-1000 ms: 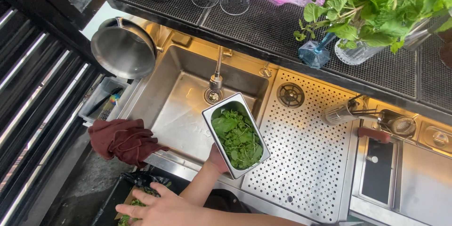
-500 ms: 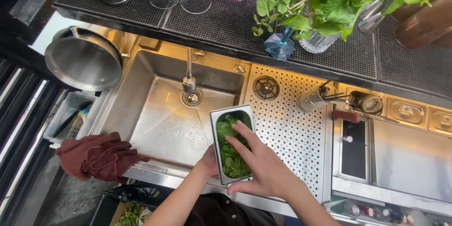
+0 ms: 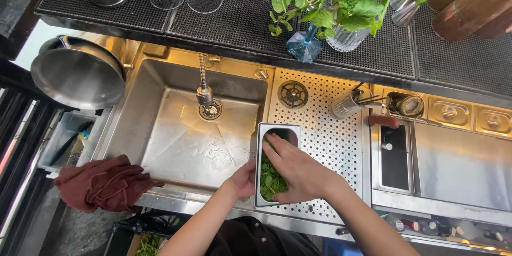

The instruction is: Washing fresh mint leaves in a metal container under a sink faucet.

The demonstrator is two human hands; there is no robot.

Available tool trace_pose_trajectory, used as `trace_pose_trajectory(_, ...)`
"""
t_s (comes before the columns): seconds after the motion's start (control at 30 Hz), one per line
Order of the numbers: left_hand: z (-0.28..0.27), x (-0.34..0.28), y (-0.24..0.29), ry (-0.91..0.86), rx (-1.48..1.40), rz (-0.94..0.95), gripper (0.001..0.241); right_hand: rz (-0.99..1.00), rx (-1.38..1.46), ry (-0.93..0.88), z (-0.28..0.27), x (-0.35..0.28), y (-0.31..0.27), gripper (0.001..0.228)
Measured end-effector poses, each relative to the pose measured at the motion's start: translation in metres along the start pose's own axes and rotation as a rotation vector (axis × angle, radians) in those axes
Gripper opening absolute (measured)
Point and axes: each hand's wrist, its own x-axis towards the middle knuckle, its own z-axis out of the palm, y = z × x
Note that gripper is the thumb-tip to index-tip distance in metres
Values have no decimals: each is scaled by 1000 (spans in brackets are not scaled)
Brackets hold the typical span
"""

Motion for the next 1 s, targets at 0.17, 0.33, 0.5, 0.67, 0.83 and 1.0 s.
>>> trace_pose_trajectory(0.17,-22,-1,-7,40,-17,-11,69,44,2,-12,2,17,-7,118)
trace_pose_trajectory(0.33,-20,-4,-3,68,-10,-1,64,53,-9,25,21,29,-1,117)
trace_pose_trajectory(0.5,12,-6,7,88,-54,27,66,114,-140,67,29,42,3,110)
trace_pose_trajectory(0.67,13,-4,5,85,-17,16,67,150,-260,28,57,50,20,92)
trace_pose_trajectory(0.83,14,-6,6,104,-14,16,67,183,-245,-35,66,53,26,79)
trace_pose_trajectory(1.0,-3,-2,6,75,-7,2,64,149,-206,77,72,54,31,57)
